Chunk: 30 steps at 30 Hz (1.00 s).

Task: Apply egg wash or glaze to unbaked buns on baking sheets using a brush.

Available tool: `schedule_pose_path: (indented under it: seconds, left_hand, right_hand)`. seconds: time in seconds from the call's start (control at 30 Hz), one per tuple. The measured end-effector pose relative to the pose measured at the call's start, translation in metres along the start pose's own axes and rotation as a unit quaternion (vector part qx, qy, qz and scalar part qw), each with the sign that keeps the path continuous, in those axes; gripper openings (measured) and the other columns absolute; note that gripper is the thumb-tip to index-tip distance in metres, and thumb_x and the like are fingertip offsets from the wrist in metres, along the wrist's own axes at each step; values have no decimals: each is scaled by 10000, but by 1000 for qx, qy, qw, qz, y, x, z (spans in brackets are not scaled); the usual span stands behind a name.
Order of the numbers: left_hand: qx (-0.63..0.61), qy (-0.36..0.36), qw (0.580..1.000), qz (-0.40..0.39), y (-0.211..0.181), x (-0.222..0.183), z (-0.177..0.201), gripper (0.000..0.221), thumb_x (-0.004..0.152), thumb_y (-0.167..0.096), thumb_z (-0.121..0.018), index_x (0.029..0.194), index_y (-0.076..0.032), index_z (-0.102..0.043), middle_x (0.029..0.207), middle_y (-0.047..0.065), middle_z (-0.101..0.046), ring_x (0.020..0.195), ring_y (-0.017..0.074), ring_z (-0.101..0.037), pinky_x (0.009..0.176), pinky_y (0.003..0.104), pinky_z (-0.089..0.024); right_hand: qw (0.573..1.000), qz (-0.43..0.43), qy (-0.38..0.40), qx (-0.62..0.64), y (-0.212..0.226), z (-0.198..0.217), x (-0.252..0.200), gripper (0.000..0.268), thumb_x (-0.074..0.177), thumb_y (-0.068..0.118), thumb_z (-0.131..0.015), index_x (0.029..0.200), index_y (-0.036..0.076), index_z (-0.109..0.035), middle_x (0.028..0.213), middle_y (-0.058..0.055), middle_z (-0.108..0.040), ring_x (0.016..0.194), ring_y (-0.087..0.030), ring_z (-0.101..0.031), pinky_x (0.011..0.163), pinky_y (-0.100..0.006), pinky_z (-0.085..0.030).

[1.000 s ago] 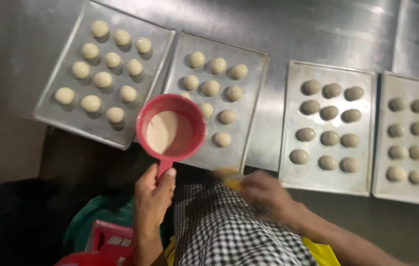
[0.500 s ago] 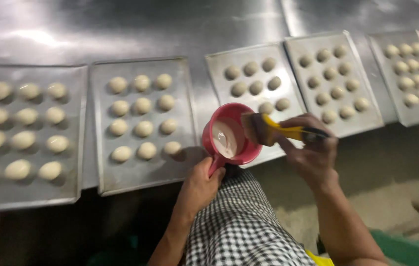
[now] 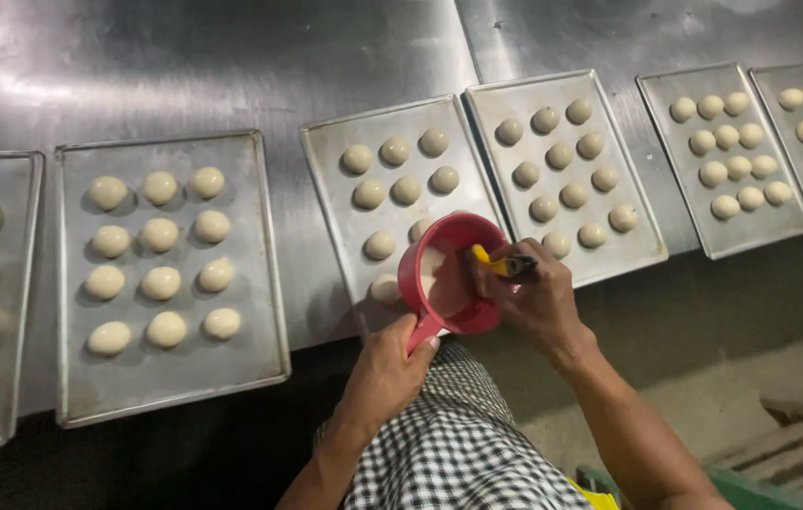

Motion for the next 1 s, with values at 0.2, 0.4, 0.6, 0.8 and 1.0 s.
schedule_pose_path:
  seconds: [0.2, 0.4, 0.6, 0.8, 1.0]
  left_hand:
    - [34, -52, 998, 11, -23, 33, -65, 255, 926, -251, -656, 940, -6, -589, 856, 269, -658, 862, 468, -665, 677, 501, -501]
    - [36, -85, 996, 17, -45, 62, -137, 243, 919, -231, -653, 965, 1, -596, 893, 276, -662, 936, 479, -646, 686, 510, -504]
    - [45, -127, 990, 35, -51, 72, -185, 244, 921, -230, -665, 967, 4, -608, 858, 278, -646, 877, 491, -624, 672, 508, -488]
    - [-13, -154, 981, 118, -43, 46, -170, 234, 910, -257, -663, 948, -26, -647, 659, 130, -647, 593, 252, -652, 580, 388, -506]
    - [-91, -227, 953, 181, -20, 15, -138, 202, 934, -251, -650, 966, -56, -688, 612, 14, -556, 523, 111, -505, 477, 304, -424]
  right_hand:
    - [998, 59, -22, 19, -54, 59, 26, 191, 871, 47, -819, 1005, 25, -684, 918, -113, -662, 769, -211, -705, 647, -328, -556]
    - [991, 133, 6, 20, -122, 87, 38, 201, 847, 4, -799, 1005, 14, -675, 899, -128, -634, 752, -258, -650, 616, -357, -517]
    - [987, 120, 43, 97, -173, 110, 51, 221, 845, 27, -817, 1011, 21, -670, 922, -110, -647, 815, -235, -678, 683, -332, -552]
    - [890, -144, 69, 427, -284, 134, 70, 269, 807, -39, -819, 1039, 15, -692, 1040, -81, -727, 962, -177, -716, 874, -315, -606]
    - [860, -236, 233, 388, -316, 89, 70, 268, 710, -105, -804, 952, -37, -712, 949, -126, -767, 878, -215, -743, 817, -357, -633]
Point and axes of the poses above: each hand's wrist, its own x-axis towards the middle knuckle, its own z-axis out of the back of the hand, y = z × x, the point moved 3 cm from there along x, towards the middle knuckle
